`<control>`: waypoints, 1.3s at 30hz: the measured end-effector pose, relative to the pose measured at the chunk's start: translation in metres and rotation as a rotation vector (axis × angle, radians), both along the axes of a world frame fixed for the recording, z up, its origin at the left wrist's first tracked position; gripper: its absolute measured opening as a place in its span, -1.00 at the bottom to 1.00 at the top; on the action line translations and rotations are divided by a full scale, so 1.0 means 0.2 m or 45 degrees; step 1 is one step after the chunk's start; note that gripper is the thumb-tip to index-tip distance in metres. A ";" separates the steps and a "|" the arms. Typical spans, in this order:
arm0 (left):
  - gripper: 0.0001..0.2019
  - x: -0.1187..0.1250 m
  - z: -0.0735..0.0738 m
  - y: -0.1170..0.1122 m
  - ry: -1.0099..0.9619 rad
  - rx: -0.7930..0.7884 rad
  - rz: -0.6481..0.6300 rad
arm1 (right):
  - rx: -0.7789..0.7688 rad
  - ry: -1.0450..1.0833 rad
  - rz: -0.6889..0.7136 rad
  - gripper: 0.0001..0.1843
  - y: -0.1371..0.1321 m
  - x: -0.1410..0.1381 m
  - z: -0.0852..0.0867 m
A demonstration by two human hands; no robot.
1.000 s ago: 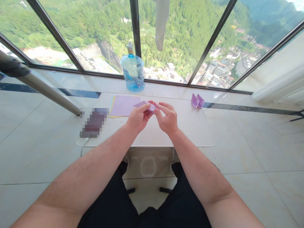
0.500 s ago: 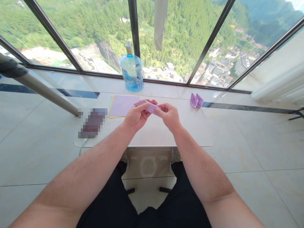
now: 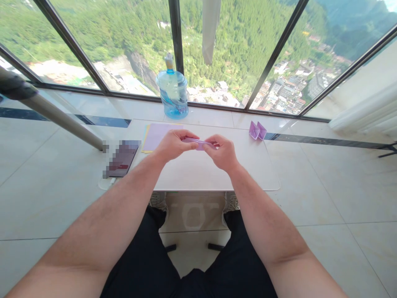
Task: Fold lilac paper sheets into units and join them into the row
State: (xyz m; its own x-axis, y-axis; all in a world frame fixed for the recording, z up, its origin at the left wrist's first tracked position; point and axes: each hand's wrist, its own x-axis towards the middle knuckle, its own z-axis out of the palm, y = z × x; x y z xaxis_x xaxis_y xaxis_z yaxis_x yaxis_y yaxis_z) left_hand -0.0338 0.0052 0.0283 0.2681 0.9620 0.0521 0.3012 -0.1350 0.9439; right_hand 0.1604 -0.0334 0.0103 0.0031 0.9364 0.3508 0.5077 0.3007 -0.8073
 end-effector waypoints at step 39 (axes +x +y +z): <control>-0.75 0.07 -0.05 -0.03 0.137 0.131 0.041 | -0.170 0.132 0.016 -0.80 0.03 0.01 -0.03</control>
